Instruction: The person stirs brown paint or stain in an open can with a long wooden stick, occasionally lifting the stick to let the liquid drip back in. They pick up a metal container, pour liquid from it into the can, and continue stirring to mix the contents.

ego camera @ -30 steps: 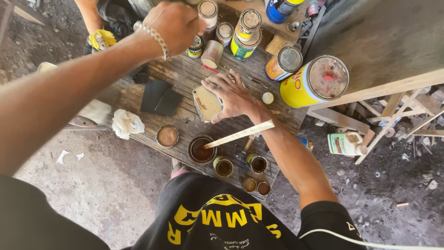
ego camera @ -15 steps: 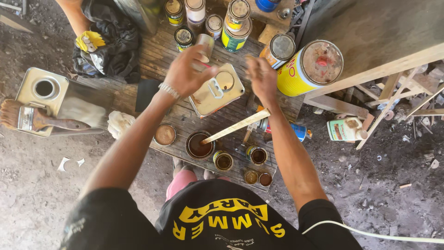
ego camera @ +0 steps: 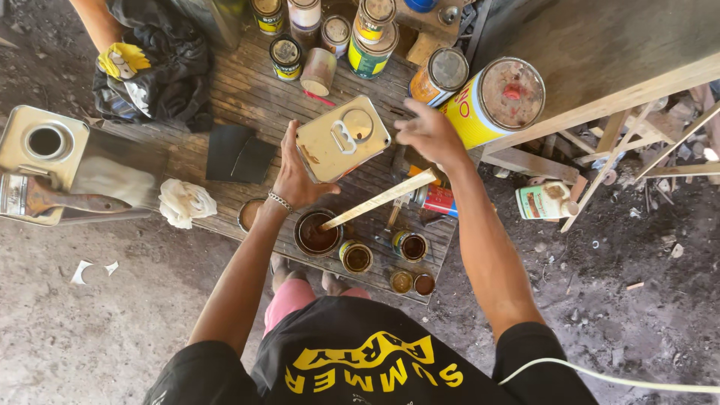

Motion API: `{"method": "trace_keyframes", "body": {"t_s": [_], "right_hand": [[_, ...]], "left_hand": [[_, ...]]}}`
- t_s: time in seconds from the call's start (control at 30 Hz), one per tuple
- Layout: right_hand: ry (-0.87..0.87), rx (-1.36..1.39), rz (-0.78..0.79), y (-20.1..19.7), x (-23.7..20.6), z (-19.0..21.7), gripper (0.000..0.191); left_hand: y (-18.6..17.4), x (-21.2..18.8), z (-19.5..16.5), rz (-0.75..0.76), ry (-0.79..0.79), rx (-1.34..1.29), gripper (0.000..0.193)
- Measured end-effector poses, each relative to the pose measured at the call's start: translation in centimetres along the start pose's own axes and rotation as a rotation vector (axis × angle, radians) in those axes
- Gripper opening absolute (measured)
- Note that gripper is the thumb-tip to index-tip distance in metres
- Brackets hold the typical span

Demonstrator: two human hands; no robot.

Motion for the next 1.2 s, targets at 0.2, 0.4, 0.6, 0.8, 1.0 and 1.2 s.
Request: {"method": "trace_keyframes", "body": {"t_s": [0.2, 0.4, 0.6, 0.8, 1.0, 1.2], "right_hand": [[0.024, -0.352, -0.106, -1.4, 1.2, 3.2, 0.061], [-0.389, -0.521, -0.009, 0.7, -0.1, 5.8, 0.054], [-0.463, -0.714, -0.012, 1.8, -2.7, 7.8, 0.016], [-0.696, -0.874, -0.026, 4.4, -6.4, 8.5, 0.012], [-0.547, -0.870, 0.100, 4.4, -3.3, 6.5, 0.013], [-0.131, -0.101, -0.082, -1.9, -4.4, -1.0, 0.042]], "left_hand": [[0.2, 0.2, -0.4, -0.061, 0.034, -0.016, 0.156], [0.2, 0.2, -0.7, -0.048, 0.035, -0.014, 0.157], [-0.4, 0.2, -1.6, -0.051, 0.121, 0.025, 0.152], [-0.7, -0.4, -1.7, -0.072, 0.183, 0.045, 0.145], [-0.4, 0.0, -1.3, -0.021, 0.259, 0.041, 0.154], [0.1, 0.0, -0.7, -0.018, 0.341, 0.035, 0.133]]}}
Point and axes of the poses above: each hand's wrist, its own x-axis towards the middle knuckle, its own y-axis out of the palm, z = x × y, the point moved 10 cm from there along x, towards the middle knuckle, and after that the axes turned 3 degrees about x, right-handed, at the moved point
